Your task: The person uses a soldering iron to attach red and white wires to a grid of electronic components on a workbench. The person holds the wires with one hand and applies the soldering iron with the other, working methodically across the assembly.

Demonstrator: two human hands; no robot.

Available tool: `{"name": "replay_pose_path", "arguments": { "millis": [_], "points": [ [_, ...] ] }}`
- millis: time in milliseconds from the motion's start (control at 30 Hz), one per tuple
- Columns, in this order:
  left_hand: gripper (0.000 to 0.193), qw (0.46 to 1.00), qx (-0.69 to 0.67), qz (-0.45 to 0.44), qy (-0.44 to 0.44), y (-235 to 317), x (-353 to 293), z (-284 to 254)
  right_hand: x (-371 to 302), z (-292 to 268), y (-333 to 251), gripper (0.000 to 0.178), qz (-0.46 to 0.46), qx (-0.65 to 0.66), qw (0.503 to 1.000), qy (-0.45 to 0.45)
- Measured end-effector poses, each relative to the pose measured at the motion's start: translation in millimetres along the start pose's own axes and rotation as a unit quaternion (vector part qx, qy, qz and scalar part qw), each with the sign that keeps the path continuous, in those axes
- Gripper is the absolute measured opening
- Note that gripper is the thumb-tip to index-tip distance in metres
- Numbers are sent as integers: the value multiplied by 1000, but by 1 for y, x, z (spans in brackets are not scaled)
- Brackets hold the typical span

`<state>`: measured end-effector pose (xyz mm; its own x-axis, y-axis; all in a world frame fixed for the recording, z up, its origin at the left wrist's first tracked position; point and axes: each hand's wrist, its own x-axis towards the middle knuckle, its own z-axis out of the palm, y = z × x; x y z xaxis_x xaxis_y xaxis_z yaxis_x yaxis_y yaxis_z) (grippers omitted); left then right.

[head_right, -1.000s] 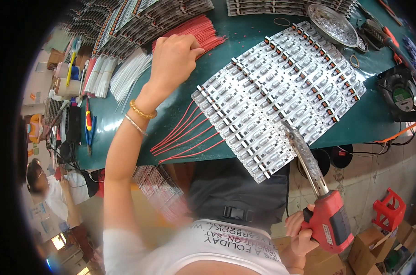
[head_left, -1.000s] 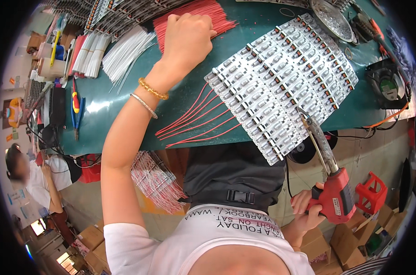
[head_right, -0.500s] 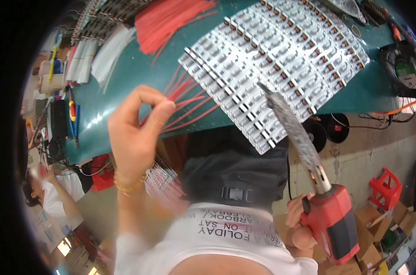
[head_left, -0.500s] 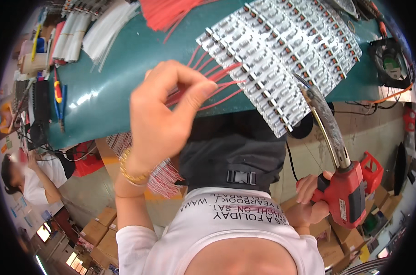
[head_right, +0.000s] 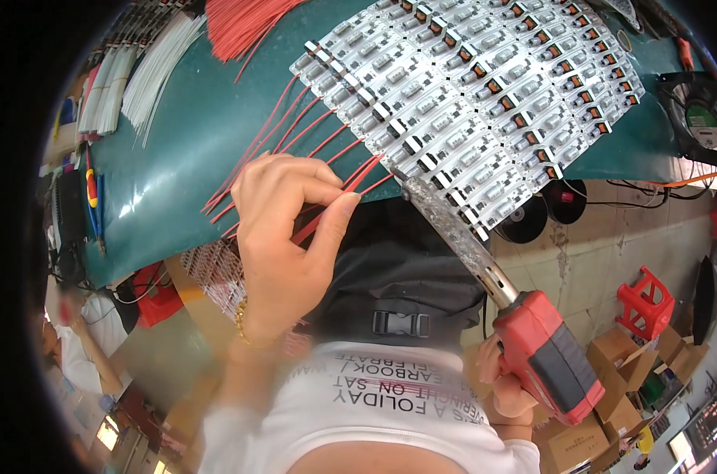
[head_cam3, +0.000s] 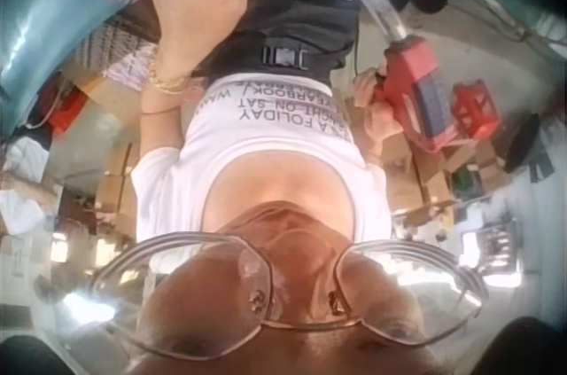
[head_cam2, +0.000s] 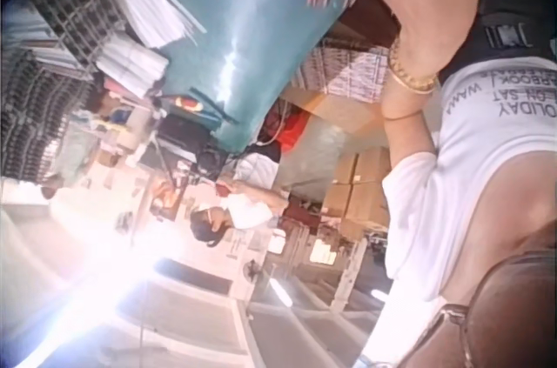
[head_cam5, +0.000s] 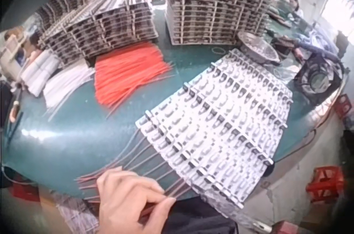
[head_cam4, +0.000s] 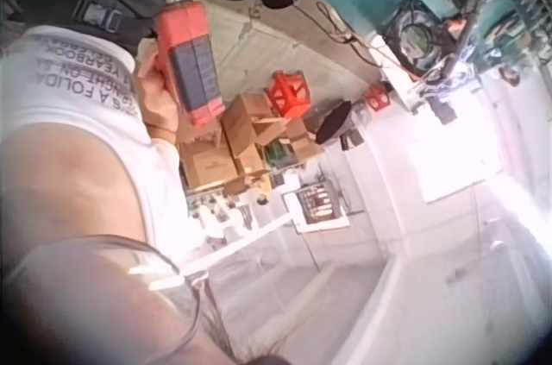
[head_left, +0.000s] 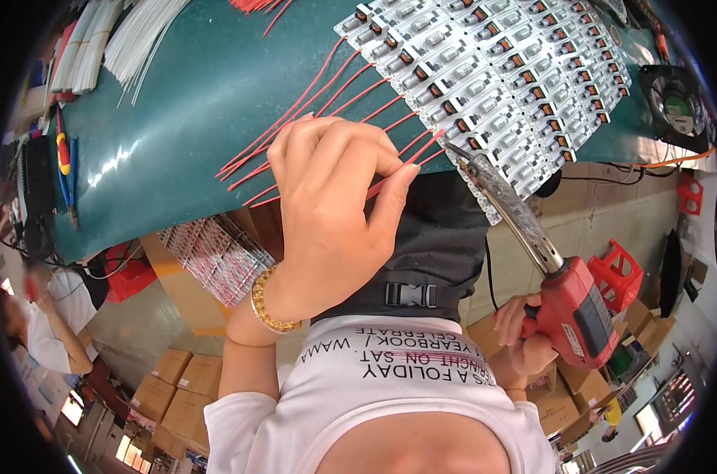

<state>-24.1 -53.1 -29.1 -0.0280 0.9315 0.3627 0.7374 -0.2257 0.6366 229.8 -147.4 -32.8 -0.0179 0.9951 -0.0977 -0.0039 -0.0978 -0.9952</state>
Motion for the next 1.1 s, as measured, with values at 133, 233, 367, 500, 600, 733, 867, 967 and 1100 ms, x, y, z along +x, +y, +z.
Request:
{"name": "replay_pose_path", "arguments": {
  "millis": [133, 233, 367, 500, 600, 733, 867, 967, 1100],
  "points": [
    [12, 1000, -1, -3, 2, -1, -1, 1, 0, -2, 4, 60, 14, 52, 999, 5],
    [12, 1000, -1, -4, 6, -1, -1, 2, -3, -4, 3, 63, -9, -4, 1000, 7],
    [12, 1000, -2, -3, 4, -1, -1, 1, 8, 6, -10, 71, -8, 1, 999, -38],
    [12, 1000, -10, 1, -3, -1, 2, 1, 7, 6, -15, 74, -10, -30, 998, -47],
    [11, 1000, 5, -1, 1, 0, 0, 0, 11, 5, -10, 74, -19, -2, 998, -64],
    [9, 997, -43, 8, 62, -5, -2, 4, 12, 6, -10, 72, -28, 8, 999, -41],
    [12, 995, -55, -27, 81, 0, -6, -3, 5, 0, -10, 71, -22, 35, 999, -15],
    [13, 996, -73, -30, 32, 6, -11, 0, 4, -1, -13, 72, -21, 24, 999, -28],
    [15, 998, -27, -13, 56, 6, -16, 6, 3, -3, -9, 71, -24, 18, 998, -57]
  ]
}}
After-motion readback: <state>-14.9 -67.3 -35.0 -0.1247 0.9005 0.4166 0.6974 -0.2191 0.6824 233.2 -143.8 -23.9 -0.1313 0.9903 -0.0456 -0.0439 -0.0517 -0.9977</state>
